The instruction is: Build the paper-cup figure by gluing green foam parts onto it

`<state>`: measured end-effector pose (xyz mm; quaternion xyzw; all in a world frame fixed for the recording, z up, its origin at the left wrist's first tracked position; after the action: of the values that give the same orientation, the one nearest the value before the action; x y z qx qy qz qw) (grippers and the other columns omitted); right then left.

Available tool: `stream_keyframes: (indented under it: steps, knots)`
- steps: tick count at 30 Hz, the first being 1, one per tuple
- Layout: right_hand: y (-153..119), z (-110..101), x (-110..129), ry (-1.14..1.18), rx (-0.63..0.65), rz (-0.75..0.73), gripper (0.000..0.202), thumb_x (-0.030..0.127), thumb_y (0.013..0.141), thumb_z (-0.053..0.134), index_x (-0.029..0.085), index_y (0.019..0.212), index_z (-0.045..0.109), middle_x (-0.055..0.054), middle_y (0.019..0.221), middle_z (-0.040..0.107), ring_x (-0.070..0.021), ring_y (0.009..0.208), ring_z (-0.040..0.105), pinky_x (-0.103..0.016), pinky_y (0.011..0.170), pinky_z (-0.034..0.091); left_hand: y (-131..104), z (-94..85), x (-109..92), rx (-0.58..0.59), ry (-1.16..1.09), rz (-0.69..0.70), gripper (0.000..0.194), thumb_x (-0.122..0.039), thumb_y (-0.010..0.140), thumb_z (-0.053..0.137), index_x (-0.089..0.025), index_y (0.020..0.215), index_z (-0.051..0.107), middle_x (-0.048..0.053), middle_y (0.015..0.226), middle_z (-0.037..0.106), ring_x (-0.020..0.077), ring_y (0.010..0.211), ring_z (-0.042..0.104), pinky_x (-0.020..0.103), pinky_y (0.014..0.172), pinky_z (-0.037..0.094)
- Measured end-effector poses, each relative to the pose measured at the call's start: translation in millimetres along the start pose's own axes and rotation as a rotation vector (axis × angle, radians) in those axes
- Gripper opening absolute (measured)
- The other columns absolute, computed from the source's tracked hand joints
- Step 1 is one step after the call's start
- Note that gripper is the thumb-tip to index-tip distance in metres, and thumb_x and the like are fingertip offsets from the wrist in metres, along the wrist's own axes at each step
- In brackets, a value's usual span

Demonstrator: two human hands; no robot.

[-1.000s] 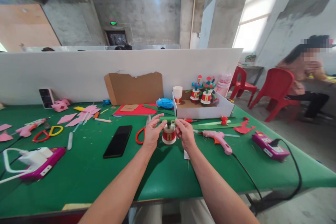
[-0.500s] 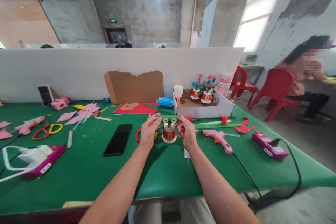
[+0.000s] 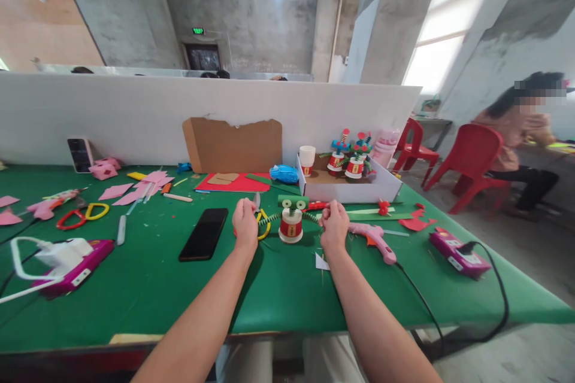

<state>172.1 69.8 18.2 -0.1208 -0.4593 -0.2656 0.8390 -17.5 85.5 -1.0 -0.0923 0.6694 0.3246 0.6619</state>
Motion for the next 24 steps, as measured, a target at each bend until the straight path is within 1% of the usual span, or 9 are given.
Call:
stream_keyframes:
  steps: [3,7,9,12,14,17,19,22,24]
  knots:
    - [-0.6,0.4,-1.9,-0.024,0.004,-0.021,0.033,0.046,0.074,0.062,0.02,0.061,0.046,0.012,0.04,0.036,-0.004,0.034,0.027,-0.017,0.033,0.022,-0.3,-2.8,-2.6,0.001,0.098,0.021,0.033,-0.037,0.087,0.04,-0.021,0.059,0.044,-0.003,0.057,0.047,0.0124,0.057,0.045,0.022,0.056,0.035]
    - [-1.7,0.7,-2.8,-0.055,0.011,-0.031,0.035,0.049,0.075,0.06,0.021,0.061,0.045,0.012,0.041,0.035,-0.0043,0.034,0.028,-0.018,0.033,0.021,-2.2,-4.1,-8.8,0.037,0.137,0.034,0.042,-0.041,0.09,0.038,-0.021,0.054,0.042,-0.003,0.052,0.045,0.0127,0.053,0.044,0.024,0.054,0.034]
    - [-2.0,0.6,-2.8,-0.075,0.016,-0.043,0.036,0.05,0.075,0.06,0.021,0.061,0.044,0.012,0.041,0.034,-0.0045,0.034,0.028,-0.018,0.033,0.022,-1.8,-4.2,-8.5,0.027,0.144,0.025,0.043,-0.042,0.091,0.038,-0.021,0.053,0.041,-0.003,0.05,0.045,0.0128,0.051,0.044,0.024,0.054,0.034]
    - [-2.3,0.3,-3.3,-0.098,0.026,-0.067,0.036,0.052,0.075,0.058,0.021,0.062,0.045,0.011,0.042,0.034,-0.0048,0.035,0.028,-0.019,0.033,0.022,0.3,-4.3,-3.7,-0.013,0.158,0.031,0.035,-0.035,0.089,0.04,-0.021,0.058,0.045,-0.003,0.055,0.048,0.0129,0.056,0.046,0.023,0.056,0.035]
    - [-2.5,0.0,-3.8,-0.105,0.034,-0.085,0.036,0.052,0.075,0.058,0.021,0.063,0.046,0.011,0.043,0.035,-0.005,0.035,0.029,-0.019,0.033,0.022,1.3,-4.1,-0.2,-0.012,0.166,0.034,0.028,-0.032,0.087,0.042,-0.021,0.062,0.047,-0.004,0.058,0.049,0.0131,0.058,0.047,0.023,0.056,0.034]
    - [-2.8,-0.3,-4.5,-0.11,0.041,-0.102,0.037,0.054,0.074,0.058,0.021,0.063,0.048,0.011,0.043,0.036,-0.0051,0.035,0.029,-0.019,0.033,0.023,0.6,-3.4,1.9,0.034,0.179,0.035,0.034,-0.036,0.089,0.039,-0.021,0.06,0.047,-0.004,0.055,0.047,0.0133,0.056,0.046,0.023,0.055,0.034]
    - [-3.0,-0.4,-4.6,-0.118,0.047,-0.107,0.04,0.057,0.073,0.058,0.021,0.06,0.046,0.011,0.042,0.035,-0.0049,0.034,0.029,-0.02,0.033,0.022,0.1,-2.9,1.9,0.044,0.192,0.047,0.037,-0.037,0.09,0.038,-0.021,0.058,0.047,-0.003,0.055,0.047,0.0135,0.056,0.047,0.024,0.056,0.034]
    - [-3.3,-0.6,-4.0,-0.147,0.045,-0.127,0.047,0.061,0.074,0.057,0.021,0.054,0.043,0.01,0.041,0.034,-0.0047,0.034,0.029,-0.02,0.033,0.023,0.9,-2.8,3.1,0.023,0.191,0.065,0.03,-0.033,0.088,0.041,-0.021,0.062,0.048,-0.003,0.06,0.053,0.0137,0.06,0.05,0.023,0.058,0.036]
    - [-3.3,-1.0,-3.6,-0.168,0.037,-0.15,0.048,0.062,0.075,0.055,0.021,0.053,0.043,0.009,0.041,0.035,-0.0049,0.034,0.031,-0.021,0.034,0.023,1.6,-3.1,4.4,0.019,0.196,0.08,0.024,-0.03,0.086,0.042,-0.022,0.065,0.05,-0.002,0.064,0.056,0.0141,0.063,0.052,0.023,0.059,0.038]
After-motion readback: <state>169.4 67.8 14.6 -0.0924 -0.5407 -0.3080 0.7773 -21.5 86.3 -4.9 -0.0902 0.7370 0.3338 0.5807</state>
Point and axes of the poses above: each hand's wrist, its own y-axis towards the middle knuckle, its own z-axis out of the palm, x = y × z, the point moved 1 cm from there along y, towards the middle knuckle
